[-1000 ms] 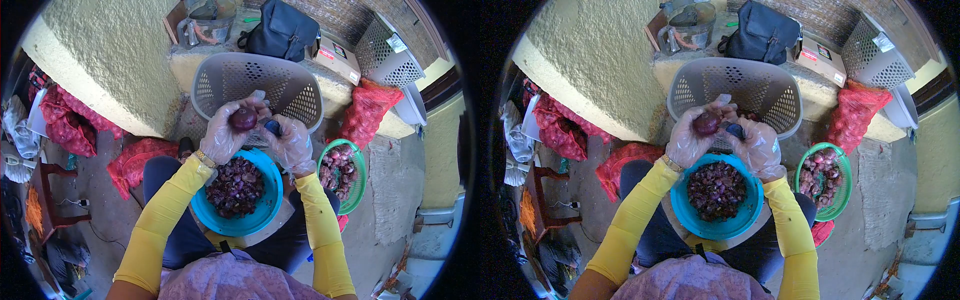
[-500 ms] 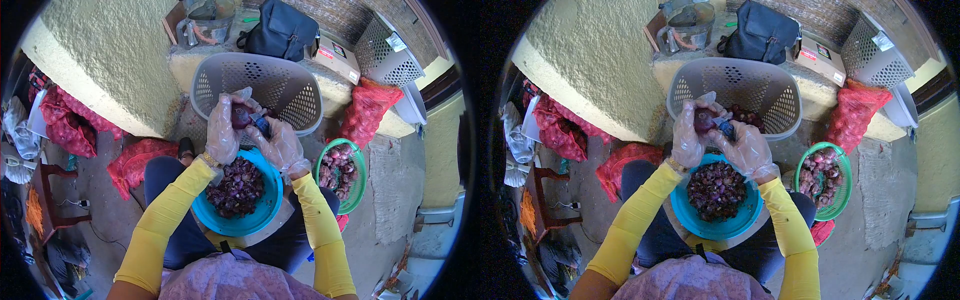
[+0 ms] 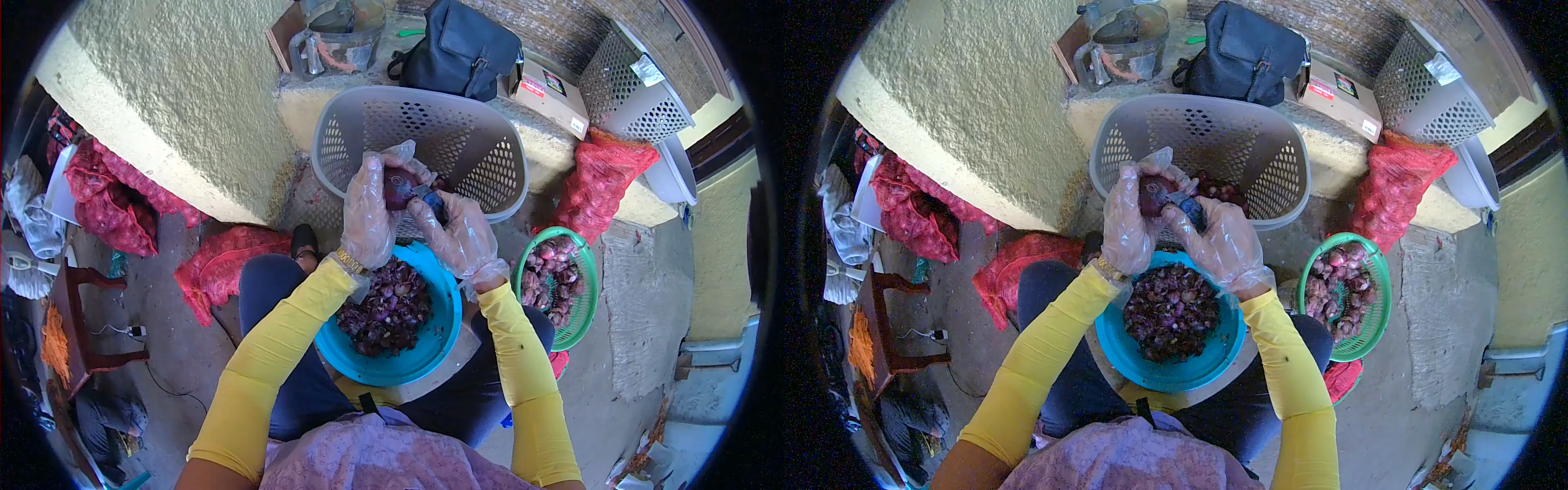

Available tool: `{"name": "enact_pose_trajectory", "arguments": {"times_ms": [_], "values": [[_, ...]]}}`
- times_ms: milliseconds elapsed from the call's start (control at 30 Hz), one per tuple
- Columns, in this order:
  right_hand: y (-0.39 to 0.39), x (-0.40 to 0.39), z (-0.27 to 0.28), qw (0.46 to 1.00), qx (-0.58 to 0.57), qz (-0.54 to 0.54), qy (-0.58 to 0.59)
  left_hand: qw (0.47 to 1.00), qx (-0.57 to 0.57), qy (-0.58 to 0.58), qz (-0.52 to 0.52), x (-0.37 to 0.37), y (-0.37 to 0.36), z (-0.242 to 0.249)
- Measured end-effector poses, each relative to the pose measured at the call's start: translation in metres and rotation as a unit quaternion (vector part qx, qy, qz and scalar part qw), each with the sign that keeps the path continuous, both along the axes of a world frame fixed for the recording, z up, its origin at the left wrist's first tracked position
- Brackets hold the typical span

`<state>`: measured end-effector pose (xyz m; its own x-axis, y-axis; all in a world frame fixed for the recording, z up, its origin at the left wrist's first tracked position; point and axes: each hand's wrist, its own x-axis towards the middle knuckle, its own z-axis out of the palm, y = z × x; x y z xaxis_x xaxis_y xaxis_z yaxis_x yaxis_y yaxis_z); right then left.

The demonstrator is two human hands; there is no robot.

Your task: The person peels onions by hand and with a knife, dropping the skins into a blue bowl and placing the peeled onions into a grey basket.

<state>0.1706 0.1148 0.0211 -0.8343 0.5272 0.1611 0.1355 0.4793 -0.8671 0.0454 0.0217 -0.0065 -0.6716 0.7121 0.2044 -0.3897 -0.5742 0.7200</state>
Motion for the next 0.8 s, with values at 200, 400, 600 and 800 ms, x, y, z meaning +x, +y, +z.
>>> {"name": "enact_pose_trajectory", "arguments": {"times_ms": [200,400,600,800], "values": [[0.001,0.001,0.004,0.998,0.035,0.007,-0.056,0.998,-0.016,0.050,0.023,-0.001,0.001,-0.006],[0.000,-0.001,-0.008,1.000,-0.004,0.009,-0.001,0.985,-0.057,0.140,0.079,-0.007,0.002,-0.016],[0.000,0.001,0.003,0.999,0.001,0.013,-0.030,0.981,-0.069,0.151,0.104,-0.005,0.001,-0.009],[0.002,-0.001,-0.005,1.000,0.019,-0.003,0.010,0.982,-0.065,0.148,0.095,-0.005,0.002,-0.014]]}}
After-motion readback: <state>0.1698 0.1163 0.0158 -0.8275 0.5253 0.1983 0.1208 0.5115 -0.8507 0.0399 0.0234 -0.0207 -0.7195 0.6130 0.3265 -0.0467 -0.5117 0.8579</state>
